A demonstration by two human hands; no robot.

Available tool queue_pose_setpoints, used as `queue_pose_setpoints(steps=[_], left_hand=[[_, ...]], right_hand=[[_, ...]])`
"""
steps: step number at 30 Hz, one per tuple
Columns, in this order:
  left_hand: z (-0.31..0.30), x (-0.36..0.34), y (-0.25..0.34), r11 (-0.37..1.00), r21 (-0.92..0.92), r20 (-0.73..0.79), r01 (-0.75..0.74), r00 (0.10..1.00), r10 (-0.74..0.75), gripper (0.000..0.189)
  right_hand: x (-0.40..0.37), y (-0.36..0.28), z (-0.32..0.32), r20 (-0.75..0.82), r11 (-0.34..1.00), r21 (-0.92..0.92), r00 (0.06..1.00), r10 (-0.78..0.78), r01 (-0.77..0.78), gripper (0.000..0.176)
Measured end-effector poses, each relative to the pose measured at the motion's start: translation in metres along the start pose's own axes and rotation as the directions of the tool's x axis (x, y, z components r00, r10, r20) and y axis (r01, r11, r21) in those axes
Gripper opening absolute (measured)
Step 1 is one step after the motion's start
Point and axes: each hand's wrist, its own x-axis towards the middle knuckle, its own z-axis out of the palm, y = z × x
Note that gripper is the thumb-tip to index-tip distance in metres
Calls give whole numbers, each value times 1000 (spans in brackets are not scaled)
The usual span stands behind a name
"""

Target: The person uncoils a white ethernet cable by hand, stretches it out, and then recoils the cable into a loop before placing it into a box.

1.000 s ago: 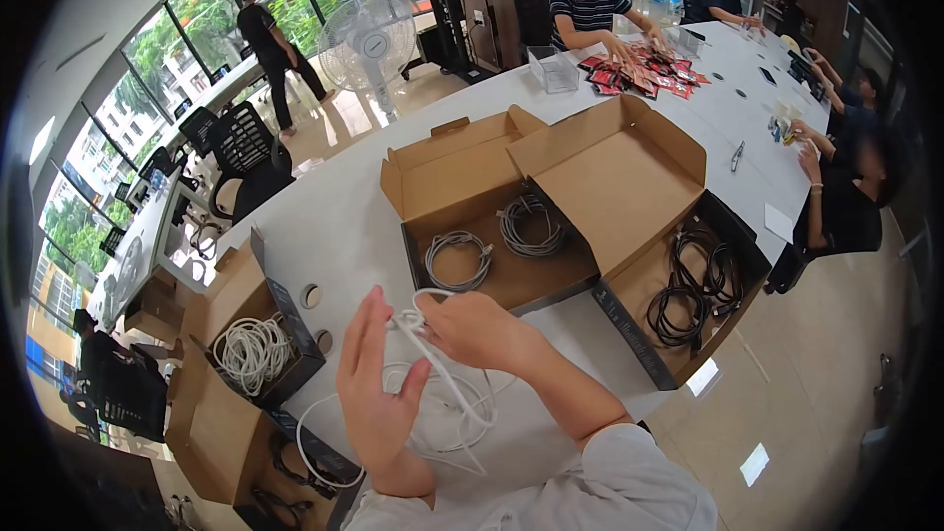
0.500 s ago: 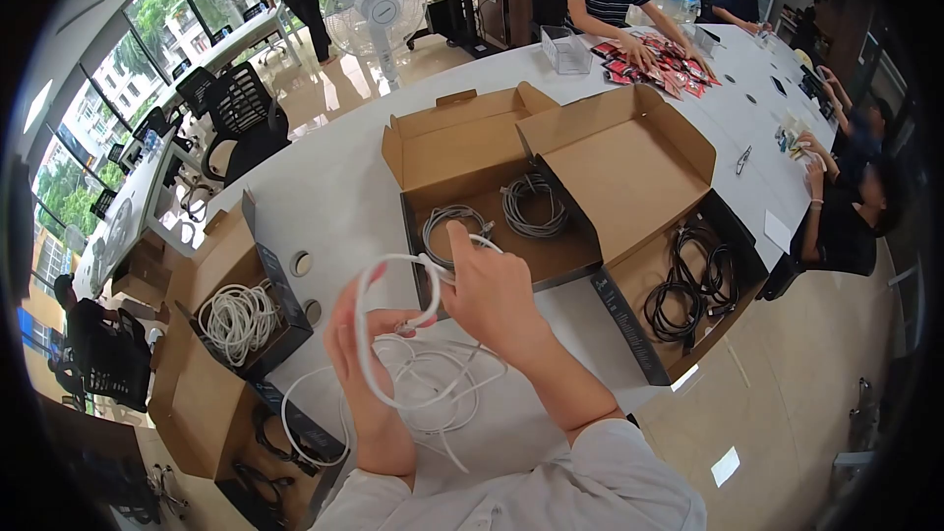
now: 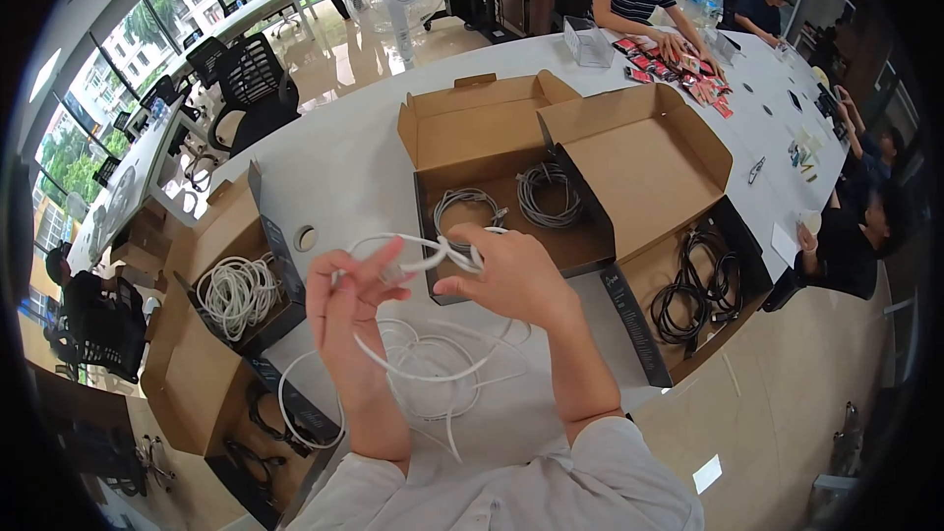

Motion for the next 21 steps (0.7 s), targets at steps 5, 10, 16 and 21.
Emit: queue_pose_setpoints(steps=[5, 10, 16, 21], left_hand=[[-2, 10, 0, 978, -197, -109, -67, 993, 46, 22], [6, 9, 8, 993, -120, -157, 12, 987, -31, 38], [-9, 5, 1, 992, -115, -14, -43, 999, 42, 47], [2, 0, 17, 952, 305, 18, -34, 999, 30, 50]], right_hand=[[-4, -10, -7, 130, 644, 756, 991, 28, -118, 31], [1, -1, -7, 12, 349, 935, 988, 151, -65, 17], [4, 15, -5, -190, 158, 978, 899, 394, 137, 18], [5, 17, -6, -419, 272, 907, 764, 491, 322, 13]])
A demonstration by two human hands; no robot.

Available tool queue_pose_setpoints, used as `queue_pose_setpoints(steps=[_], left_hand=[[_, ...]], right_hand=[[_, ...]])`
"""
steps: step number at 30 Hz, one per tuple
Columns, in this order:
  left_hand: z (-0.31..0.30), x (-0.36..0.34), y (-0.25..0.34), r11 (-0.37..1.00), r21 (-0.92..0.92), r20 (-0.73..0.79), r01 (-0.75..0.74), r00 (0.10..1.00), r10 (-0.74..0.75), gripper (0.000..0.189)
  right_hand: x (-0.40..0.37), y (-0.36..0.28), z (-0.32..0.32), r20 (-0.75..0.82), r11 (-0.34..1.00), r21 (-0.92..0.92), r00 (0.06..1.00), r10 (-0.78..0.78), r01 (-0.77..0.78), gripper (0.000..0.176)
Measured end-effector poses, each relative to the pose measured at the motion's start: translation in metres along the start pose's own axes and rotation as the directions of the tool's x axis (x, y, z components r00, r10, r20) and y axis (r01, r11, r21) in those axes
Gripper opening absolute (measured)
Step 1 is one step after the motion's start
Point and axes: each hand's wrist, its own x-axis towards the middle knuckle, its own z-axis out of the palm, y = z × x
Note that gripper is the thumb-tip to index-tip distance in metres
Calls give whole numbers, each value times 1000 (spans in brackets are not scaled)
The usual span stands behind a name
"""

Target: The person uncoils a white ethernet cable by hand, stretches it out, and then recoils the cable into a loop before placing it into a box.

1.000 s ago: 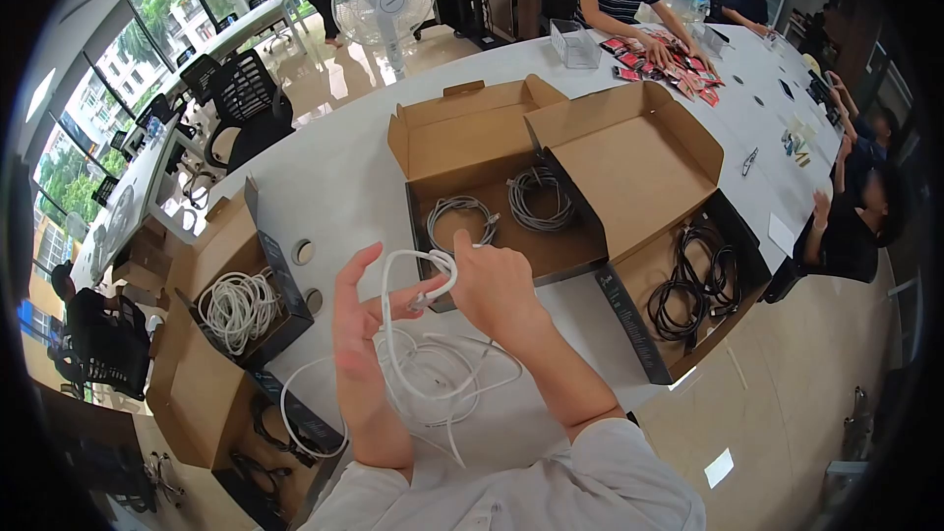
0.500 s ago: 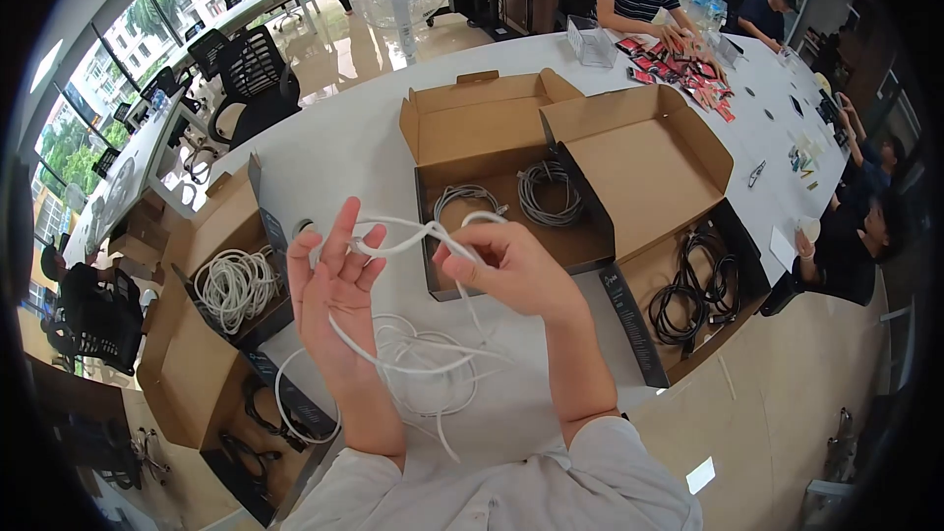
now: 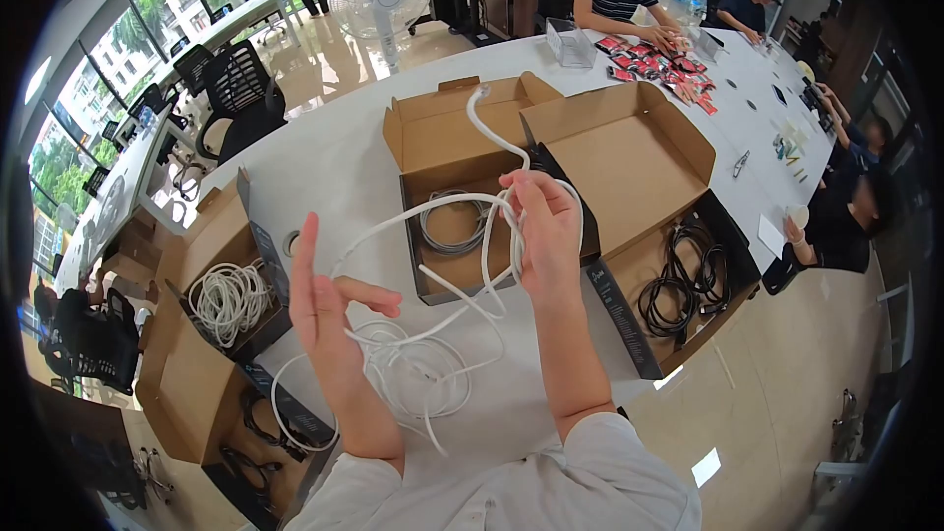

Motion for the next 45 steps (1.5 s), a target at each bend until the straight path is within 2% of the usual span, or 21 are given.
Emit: queue_pose_setpoints(steps=[3, 6, 9, 10, 12, 15, 17, 18, 21, 24, 27, 29, 31, 33, 36, 39, 40, 42, 43, 44, 45], left_hand=[[-5, 3, -10, 964, 260, 176, -57, 984, 10, 34], [-3, 5, -20, 965, 255, 145, -56, 989, 20, 23], [4, 4, -15, 937, 341, 43, -79, 997, 68, 31], [4, 4, -17, 911, 391, -6, -134, 989, 148, 30], [2, 6, -24, 836, 497, -89, -232, 945, 314, 28], [2, 6, -25, 796, 529, -126, -293, 901, 415, 26], [2, 10, -26, 795, 570, -193, -209, 906, 376, 23], [2, 12, -26, 792, 587, -226, -167, 906, 358, 22], [-2, 16, -32, 799, 586, -250, -136, 907, 338, 19], [-6, 17, -32, 773, 627, -245, -101, 916, 318, 18], [-6, 21, -35, 784, 613, -277, -97, 903, 328, 18], [-9, 22, -38, 789, 607, -306, -92, 890, 338, 18], [-12, 22, -37, 797, 600, -331, -75, 883, 333, 18], [-13, 22, -34, 805, 591, -351, -52, 882, 314, 18], [-17, 23, -34, 830, 555, -409, -58, 850, 333, 17], [-36, 25, -36, 828, 556, -474, -72, 791, 386, 19], [-41, 25, -35, 860, 505, -496, -74, 790, 360, 19], [-43, 21, -26, 980, 173, -550, -100, 815, 181, 18], [-43, 19, -22, 994, -5, -550, -106, 831, 85, 18], [-45, 17, -24, 985, -86, -532, -148, 843, 80, 16], [-48, 16, -26, 967, -173, -507, -186, 859, 74, 14]], right_hand=[[5, -4, 1, -69, 999, -37, 997, -35, 32, 11], [-1, -16, 9, 16, 981, -186, 998, -52, 55, 13], [0, -12, -5, 255, 904, -427, 956, 143, -21, 19], [-1, -13, -7, 306, 843, -536, 923, 235, -37, 24], [-4, -14, -8, 446, 800, -600, 836, 321, 13, 26], [-7, -13, -9, 650, 774, -610, 666, 366, 171, 27], [-2, -17, -9, 793, 787, -544, 487, 366, 292, 28], [-2, -26, -7, 805, 843, -517, 417, 422, 146, 27], [-5, -20, -11, 809, 946, -324, 513, 287, -17, 24], [-6, -27, -11, 742, 919, -238, 552, 381, -314, 29], [-9, -21, -10, 738, 953, -167, 609, 291, -252, 66], [-10, -20, -5, 777, 975, -147, 591, 217, -166, 65], [-9, -20, -6, 818, 986, -162, 552, 161, -48, 53], [-4, -19, -11, 862, 973, -203, 491, 125, 107, 30], [-4, -13, -15, 665, 959, -278, 708, 238, -62, 21], [-3, -25, -14, 340, 917, -377, 902, 268, -130, 20], [0, -23, -18, 293, 909, -413, 937, 190, -55, 25], [5, -27, -21, 217, 904, -424, 963, 160, -54, 26], [6, -28, -22, 176, 901, -430, 974, 142, -54, 27], [8, -25, -22, 139, 890, -454, 990, 38, 30, 27], [10, -22, -23, 133, 891, -451, 991, 13, 49, 27]])
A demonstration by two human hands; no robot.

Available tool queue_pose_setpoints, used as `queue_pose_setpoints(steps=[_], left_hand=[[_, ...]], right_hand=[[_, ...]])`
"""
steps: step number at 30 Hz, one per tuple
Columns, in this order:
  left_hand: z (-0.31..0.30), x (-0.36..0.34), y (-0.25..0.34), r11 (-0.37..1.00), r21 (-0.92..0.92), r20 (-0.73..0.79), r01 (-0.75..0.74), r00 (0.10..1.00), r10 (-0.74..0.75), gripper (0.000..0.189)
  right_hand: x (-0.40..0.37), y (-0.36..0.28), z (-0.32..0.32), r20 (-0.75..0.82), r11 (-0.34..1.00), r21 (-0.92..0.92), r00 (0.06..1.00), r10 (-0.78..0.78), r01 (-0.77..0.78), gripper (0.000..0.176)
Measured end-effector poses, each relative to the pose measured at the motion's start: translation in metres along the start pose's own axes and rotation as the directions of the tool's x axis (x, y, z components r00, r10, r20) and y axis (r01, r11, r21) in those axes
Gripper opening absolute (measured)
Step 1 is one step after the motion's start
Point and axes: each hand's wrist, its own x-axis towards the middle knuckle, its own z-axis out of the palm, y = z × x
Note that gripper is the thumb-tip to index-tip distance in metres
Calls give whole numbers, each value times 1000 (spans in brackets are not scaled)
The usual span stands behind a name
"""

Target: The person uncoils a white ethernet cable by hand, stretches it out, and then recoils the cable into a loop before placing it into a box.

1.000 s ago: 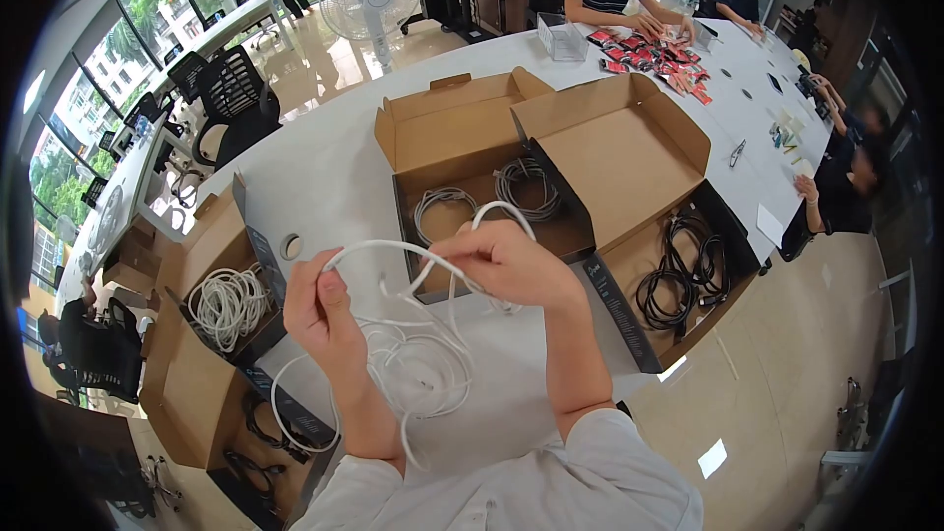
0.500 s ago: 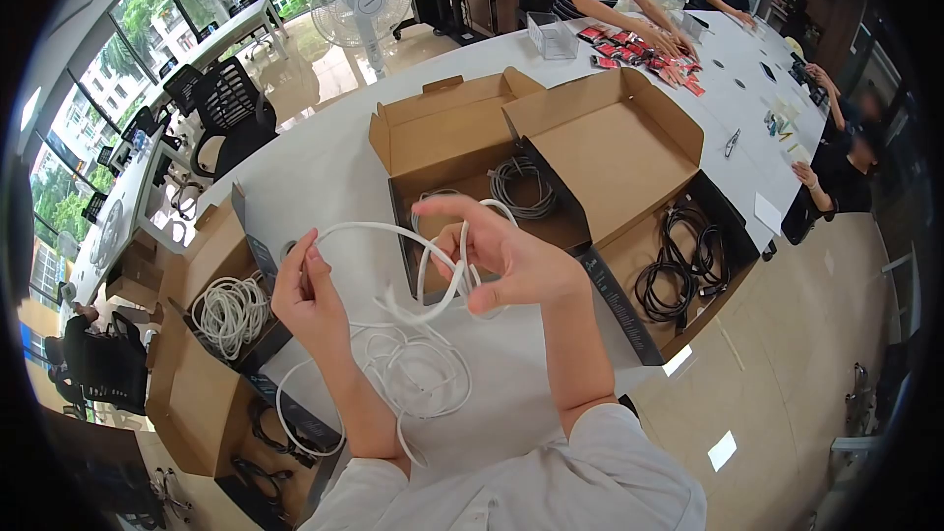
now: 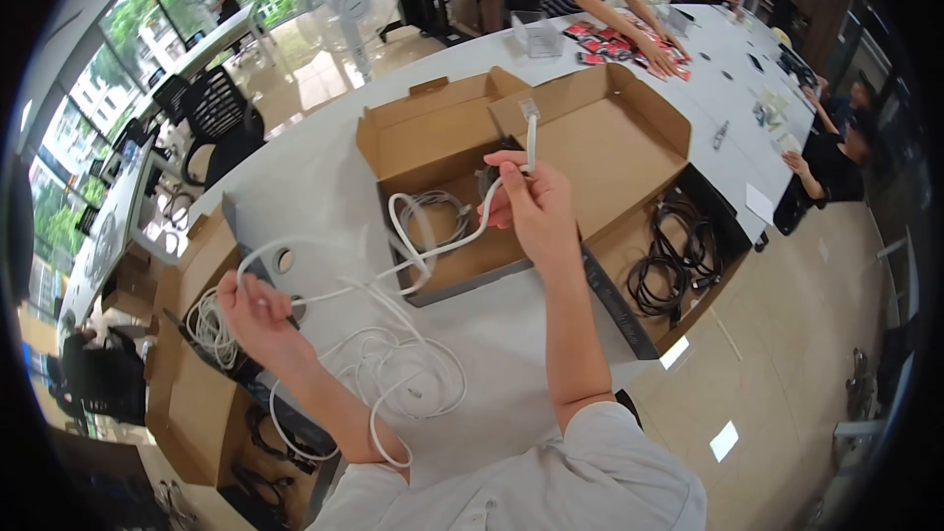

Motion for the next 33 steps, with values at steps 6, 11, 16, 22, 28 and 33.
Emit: queue_pose_setpoints(steps=[6, 11, 16, 22, 28, 33], left_hand=[[-9, -2, 2, 992, -129, 306, -3, 951, 42, 30], [-32, -1, -3, 705, -446, 749, 551, 661, -44, 48], [12, -23, 17, 617, -462, 816, 637, 578, 14, 44], [38, -42, 20, 492, -613, 691, 619, 722, -46, 35], [48, -45, 20, -94, -787, 617, 610, 772, -152, 11], [45, -36, 34, -156, -854, 516, 497, 849, -117, 6]], right_hand=[[7, 7, -1, -141, 941, 314, 986, -84, 125, 21], [-1, 5, -4, -123, 985, -92, 980, -157, 146, 26], [-17, -2, 9, -53, 595, -750, 870, -491, 290, 46], [-58, -29, 46, 127, 708, -342, 778, -616, 617, 55], [-83, -25, 62, 758, 848, -8, 557, -340, 529, 53], [-73, 11, 66, 894, 667, -163, 395, -212, 727, 32]])
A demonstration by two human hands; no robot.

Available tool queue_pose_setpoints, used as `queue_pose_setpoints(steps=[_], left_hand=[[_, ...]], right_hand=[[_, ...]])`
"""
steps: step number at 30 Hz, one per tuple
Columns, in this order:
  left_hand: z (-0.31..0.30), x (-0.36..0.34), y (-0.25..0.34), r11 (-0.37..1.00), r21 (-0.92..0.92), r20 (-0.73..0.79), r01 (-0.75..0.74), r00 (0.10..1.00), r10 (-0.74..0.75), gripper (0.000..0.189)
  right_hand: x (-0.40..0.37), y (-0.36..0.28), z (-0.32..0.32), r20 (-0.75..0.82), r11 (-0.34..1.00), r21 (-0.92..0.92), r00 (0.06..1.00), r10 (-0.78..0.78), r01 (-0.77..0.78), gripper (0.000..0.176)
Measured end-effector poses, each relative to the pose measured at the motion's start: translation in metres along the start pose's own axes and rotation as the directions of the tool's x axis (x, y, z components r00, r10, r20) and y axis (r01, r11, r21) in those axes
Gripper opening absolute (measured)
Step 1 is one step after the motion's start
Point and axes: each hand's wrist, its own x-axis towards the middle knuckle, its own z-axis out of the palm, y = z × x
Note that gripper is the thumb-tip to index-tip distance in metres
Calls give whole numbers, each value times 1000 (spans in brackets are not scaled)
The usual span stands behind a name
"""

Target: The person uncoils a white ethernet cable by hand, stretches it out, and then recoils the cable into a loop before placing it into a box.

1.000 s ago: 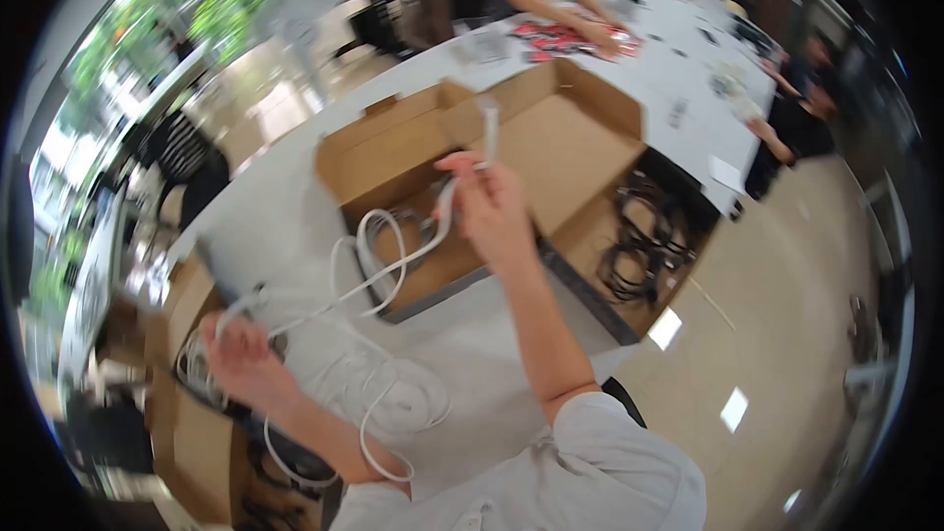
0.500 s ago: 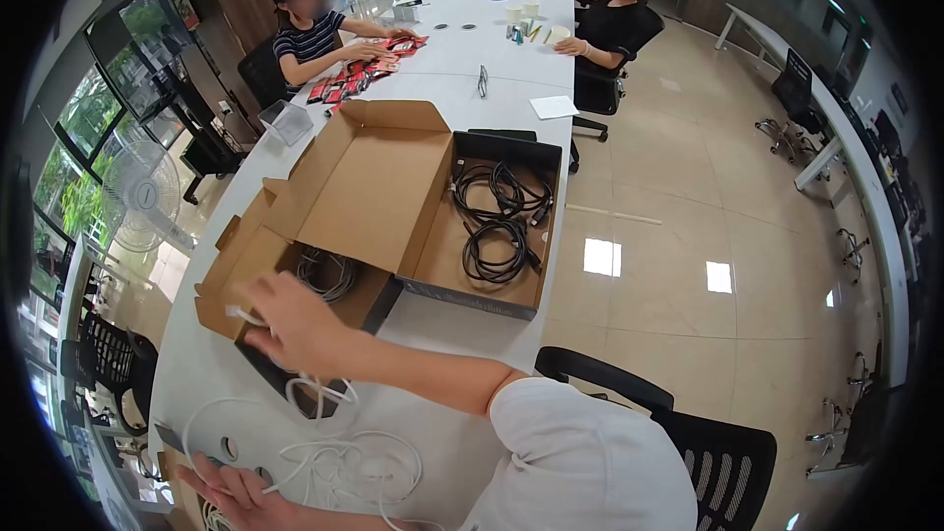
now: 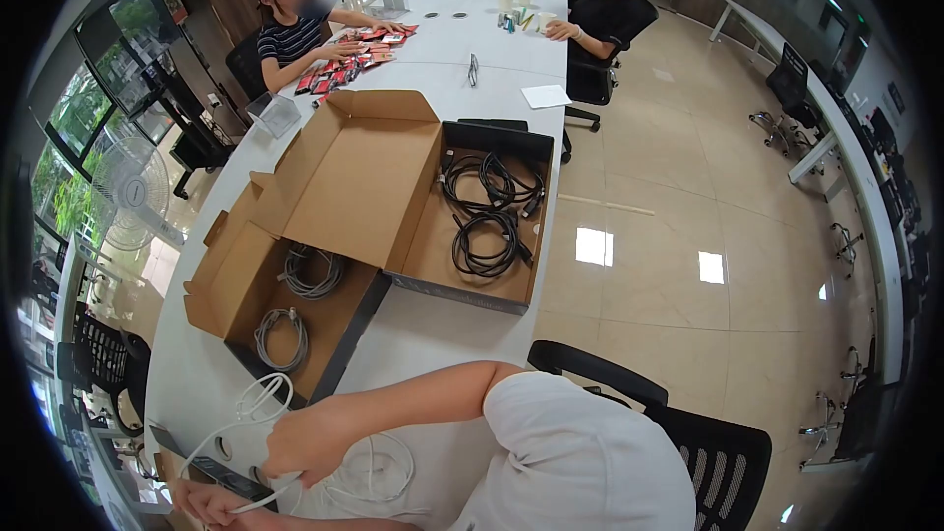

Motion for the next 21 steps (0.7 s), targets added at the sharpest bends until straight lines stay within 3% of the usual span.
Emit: queue_pose_setpoints(steps=[2, 3, 4, 6, 7, 9, 10, 11, 12, 13, 14, 15, 18, 21], left_hand=[[-2, 4, 3, 987, 119, 62, -104, 993, 97, 15], [-1, 3, 1, 904, 394, 70, -165, 986, 149, 24], [2, 0, -2, 742, 636, 95, -210, 976, 195, 34], [9, 0, -37, 246, 939, 178, -242, 950, 258, 56], [5, -1, -56, 52, 972, 201, -228, 928, 314, 47], [-11, -4, -85, -328, 934, 274, -142, 874, 402, 34], [-19, -11, -77, -335, 933, 200, -132, 963, 178, 34], [-27, -19, -65, -344, 931, 111, -123, 992, -56, 34], [-28, -22, -50, -447, 888, -14, -113, 962, -271, 36], [-29, -23, -37, -534, 831, -138, -156, 872, -469, 38], [-23, -13, -25, -674, 700, -317, -237, 742, -590, 41], [-20, -8, -21, -757, 549, -507, -354, 579, -638, 45], [-30, -14, -22, -778, 619, -607, 111, 697, -383, 21], [-47, -10, -5, -844, 363, -375, -396, 766, -521, 12]], right_hand=[[2, 3, -1, 75, 1000, -24, 997, -9, 11, 28], [2, 5, -2, 113, 999, -36, 994, -14, 18, 26], [2, 6, -4, -2, 998, 45, 999, -43, 43, 25], [0, 2, -19, -232, 974, 194, 970, -72, 119, 25], [-1, 0, -25, -316, 938, 321, 948, -26, 133, 27], [-3, -4, -35, -453, 816, 548, 886, 101, 187, 30], [-5, -5, -41, -493, 733, 626, 863, 110, 265, 30], [-8, -8, -47, -504, 643, 713, 842, 192, 280, 29], [-12, -12, -52, -503, 542, 785, 820, 275, 299, 28], [-15, -14, -54, -490, 433, 841, 795, 358, 324, 27], [-14, -10, -55, -551, 462, 806, 756, 354, 371, 23], [-15, -7, -54, -577, 486, 788, 729, 370, 378, 23], [-14, -3, -53, -684, 553, 707, 625, 376, 440, 24], [-29, -8, -69, -664, 473, 746, 588, 463, 469, 28]])
